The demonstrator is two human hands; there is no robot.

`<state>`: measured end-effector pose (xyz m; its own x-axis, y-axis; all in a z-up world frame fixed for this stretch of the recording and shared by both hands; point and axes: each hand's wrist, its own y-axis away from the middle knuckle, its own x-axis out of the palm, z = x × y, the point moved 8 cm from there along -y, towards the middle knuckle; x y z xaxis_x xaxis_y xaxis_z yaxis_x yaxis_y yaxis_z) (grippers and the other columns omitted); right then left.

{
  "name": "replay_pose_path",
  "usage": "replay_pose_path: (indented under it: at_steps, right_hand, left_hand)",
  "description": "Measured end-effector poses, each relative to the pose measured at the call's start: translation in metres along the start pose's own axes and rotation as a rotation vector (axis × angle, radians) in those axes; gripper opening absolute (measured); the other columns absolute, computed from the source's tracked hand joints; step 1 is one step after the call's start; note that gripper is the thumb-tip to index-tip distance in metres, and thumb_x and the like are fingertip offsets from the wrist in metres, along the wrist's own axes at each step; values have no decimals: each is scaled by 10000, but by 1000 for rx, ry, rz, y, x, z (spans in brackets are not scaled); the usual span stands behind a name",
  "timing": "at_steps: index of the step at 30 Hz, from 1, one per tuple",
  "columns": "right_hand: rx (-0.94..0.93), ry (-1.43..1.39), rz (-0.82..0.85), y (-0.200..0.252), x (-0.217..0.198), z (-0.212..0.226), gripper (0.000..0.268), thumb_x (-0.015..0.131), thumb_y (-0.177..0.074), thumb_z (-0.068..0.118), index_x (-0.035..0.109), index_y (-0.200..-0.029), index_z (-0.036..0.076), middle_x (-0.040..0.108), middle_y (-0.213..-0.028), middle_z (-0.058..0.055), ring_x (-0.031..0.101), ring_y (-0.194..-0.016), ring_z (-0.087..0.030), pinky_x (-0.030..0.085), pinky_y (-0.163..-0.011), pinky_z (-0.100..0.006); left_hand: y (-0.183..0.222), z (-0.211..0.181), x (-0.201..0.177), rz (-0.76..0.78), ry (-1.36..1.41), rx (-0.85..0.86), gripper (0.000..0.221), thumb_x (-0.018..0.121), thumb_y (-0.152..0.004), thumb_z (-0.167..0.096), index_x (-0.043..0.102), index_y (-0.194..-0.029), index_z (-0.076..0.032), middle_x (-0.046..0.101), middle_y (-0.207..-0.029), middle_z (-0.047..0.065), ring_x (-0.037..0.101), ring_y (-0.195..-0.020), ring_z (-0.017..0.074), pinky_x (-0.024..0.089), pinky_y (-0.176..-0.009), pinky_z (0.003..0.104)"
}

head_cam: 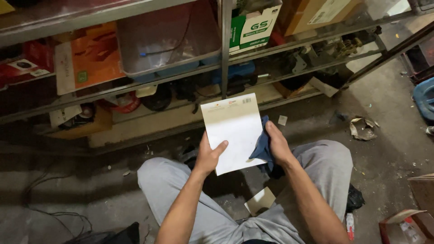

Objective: The recorder cleans a notebook and a small motorcycle component with a cloth.

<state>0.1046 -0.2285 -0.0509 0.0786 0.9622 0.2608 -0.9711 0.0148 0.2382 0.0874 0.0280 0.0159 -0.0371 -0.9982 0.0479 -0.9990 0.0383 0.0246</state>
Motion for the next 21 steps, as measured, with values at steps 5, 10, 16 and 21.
replay_pose_path:
  at_steps: [5, 10, 16, 21]
  right_hand:
    - [60, -117, 26, 4, 10, 1, 558, 411, -1090, 423, 578, -1389, -18, 652, -1323, -67, 598, -1151, -151, 444, -1036, -299]
    - [39, 20, -80, 3, 4, 11, 621, 393, -1073, 498, 626, -1336, -14, 691, -1254, -74, 636, -1075, -144, 483, -982, -287]
    - [87, -152, -290, 2, -11, 17, 605, 412, -1073, 519, 641, -1289, 3, 690, -1205, -71, 625, -1038, -141, 490, -959, -292]
    - [-150, -60, -373, -4, -39, 45, 594, 381, -1105, 532, 654, -1202, 14, 683, -1108, -87, 630, -967, -165, 500, -897, -291]
  left_hand:
    - [-2, 14, -2, 60, 137, -67, 513, 694, -919, -95, 496, -1378, 21, 656, -1260, 125, 619, -1143, 190, 499, -1011, 348]
    - [4, -7, 5, 184, 5, -13, 555, 689, -940, -117, 482, -1438, 12, 661, -1301, 113, 614, -1183, 178, 493, -1031, 339]
    - [13, -15, 15, 306, -107, -20, 600, 694, -949, -139, 445, -1479, -6, 653, -1326, 109, 597, -1209, 165, 481, -1043, 337]
    - [19, -12, 29, 426, -48, -53, 601, 685, -953, -135, 438, -1487, -13, 654, -1330, 107, 599, -1210, 154, 490, -1043, 336]
